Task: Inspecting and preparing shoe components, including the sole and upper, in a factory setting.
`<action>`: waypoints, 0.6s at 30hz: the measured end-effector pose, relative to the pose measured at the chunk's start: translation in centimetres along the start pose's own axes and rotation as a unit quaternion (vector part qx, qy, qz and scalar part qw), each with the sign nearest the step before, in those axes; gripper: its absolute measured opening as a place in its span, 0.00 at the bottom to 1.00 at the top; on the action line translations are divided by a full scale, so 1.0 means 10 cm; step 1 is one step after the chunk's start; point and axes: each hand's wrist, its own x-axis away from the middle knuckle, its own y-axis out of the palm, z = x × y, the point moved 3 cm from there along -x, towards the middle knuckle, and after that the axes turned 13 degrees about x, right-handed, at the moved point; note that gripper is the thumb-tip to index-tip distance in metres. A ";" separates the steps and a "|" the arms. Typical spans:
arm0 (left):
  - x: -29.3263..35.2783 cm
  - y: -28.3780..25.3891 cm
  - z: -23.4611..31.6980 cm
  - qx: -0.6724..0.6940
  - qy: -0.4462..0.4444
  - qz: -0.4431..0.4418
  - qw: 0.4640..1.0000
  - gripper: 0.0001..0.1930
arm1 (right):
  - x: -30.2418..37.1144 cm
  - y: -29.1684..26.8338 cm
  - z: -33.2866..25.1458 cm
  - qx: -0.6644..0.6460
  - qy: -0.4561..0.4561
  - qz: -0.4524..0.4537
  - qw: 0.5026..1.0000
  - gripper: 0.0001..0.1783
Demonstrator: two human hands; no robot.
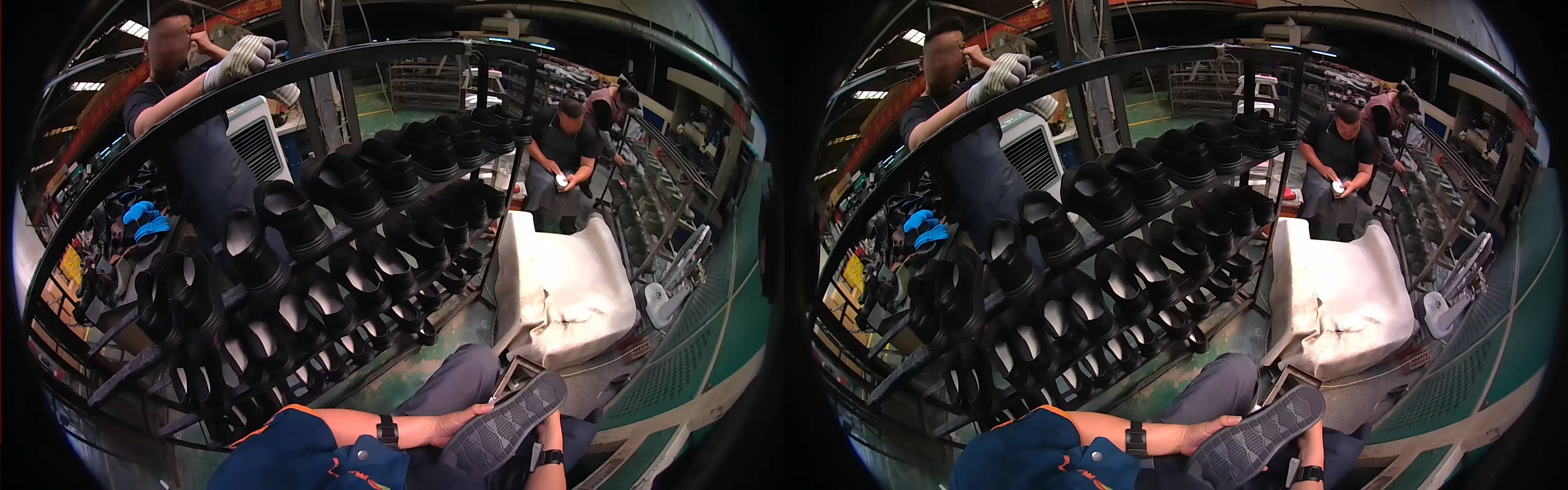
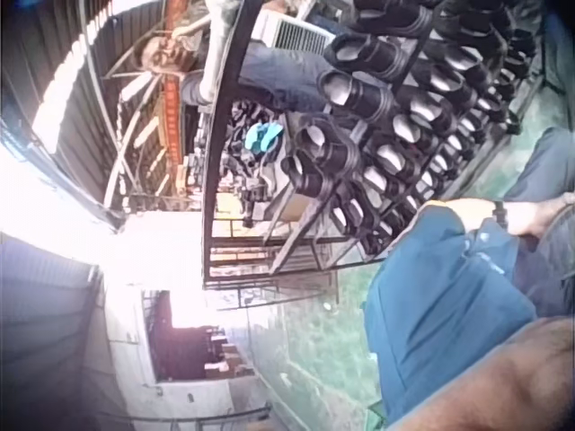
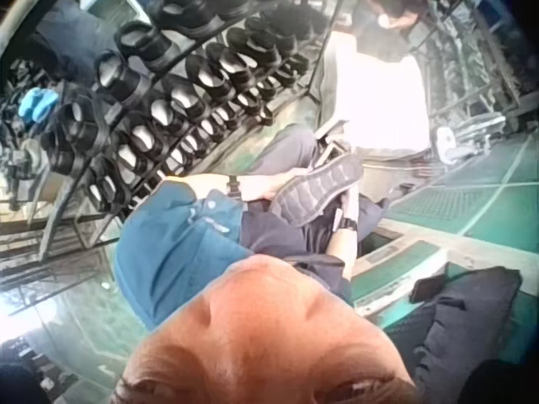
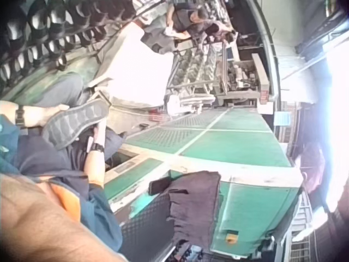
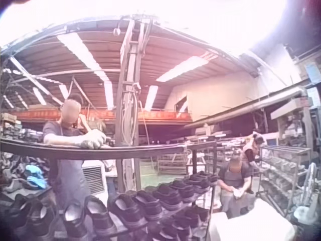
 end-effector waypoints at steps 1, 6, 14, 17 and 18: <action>-0.03 0.01 0.00 -0.019 -0.017 -0.015 1.000 0.34 | 0.10 0.01 -0.05 0.007 0.015 -0.031 0.999 0.20; -0.03 0.62 0.33 -0.184 0.113 -0.083 0.973 0.58 | 0.48 0.06 -0.19 -0.034 0.087 -0.077 0.993 0.25; 0.42 1.24 0.84 -0.201 0.326 -0.235 0.893 0.59 | 0.91 0.80 -0.40 -0.182 0.038 -0.361 0.914 0.37; 0.80 1.02 0.83 -0.242 0.386 -0.130 0.881 0.59 | 0.61 0.84 -0.80 -0.095 0.002 -0.178 0.980 0.31; 0.94 0.95 0.81 -0.244 0.388 -0.128 0.879 0.59 | 0.39 0.86 -1.06 -0.053 -0.033 -0.149 0.987 0.31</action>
